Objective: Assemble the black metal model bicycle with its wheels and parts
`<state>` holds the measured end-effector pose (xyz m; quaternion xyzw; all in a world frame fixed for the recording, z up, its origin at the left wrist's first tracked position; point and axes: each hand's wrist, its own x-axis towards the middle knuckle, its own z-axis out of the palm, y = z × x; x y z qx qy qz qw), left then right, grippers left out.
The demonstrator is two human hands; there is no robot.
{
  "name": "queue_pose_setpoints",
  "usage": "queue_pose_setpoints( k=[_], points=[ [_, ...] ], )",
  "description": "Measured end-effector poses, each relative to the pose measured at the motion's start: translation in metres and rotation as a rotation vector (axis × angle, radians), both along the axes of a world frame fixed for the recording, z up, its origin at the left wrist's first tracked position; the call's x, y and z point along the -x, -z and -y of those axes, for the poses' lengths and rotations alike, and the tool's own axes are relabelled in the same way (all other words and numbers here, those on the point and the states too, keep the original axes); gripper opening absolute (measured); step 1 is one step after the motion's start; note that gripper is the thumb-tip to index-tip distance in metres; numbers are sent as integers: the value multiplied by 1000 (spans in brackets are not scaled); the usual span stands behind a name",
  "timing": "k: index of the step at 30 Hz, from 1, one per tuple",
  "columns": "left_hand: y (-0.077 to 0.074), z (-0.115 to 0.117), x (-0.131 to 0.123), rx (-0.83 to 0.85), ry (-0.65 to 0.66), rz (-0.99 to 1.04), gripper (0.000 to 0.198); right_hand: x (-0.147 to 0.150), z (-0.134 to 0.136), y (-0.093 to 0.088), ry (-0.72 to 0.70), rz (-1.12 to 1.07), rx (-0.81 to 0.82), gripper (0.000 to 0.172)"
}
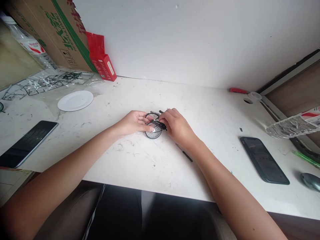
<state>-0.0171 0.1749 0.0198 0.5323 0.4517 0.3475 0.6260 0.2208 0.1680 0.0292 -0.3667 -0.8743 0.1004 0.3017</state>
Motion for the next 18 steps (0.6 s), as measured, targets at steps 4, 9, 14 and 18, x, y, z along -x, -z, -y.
queue_pose_setpoints(
  k=[4,9,14,18],
  points=[
    [1,-1,0,4,18,74,53,0,3,1,4,-102,17,21],
    [1,0,-1,-6,0,58,53,3,8,0,-12,-124,48,34],
    [0,1,-3,-23,34,67,47,7,9,0,-67,-121,5,33],
    [0,3,-4,-30,63,56,43,7,8,5,-84,-151,26,23]
  ],
)
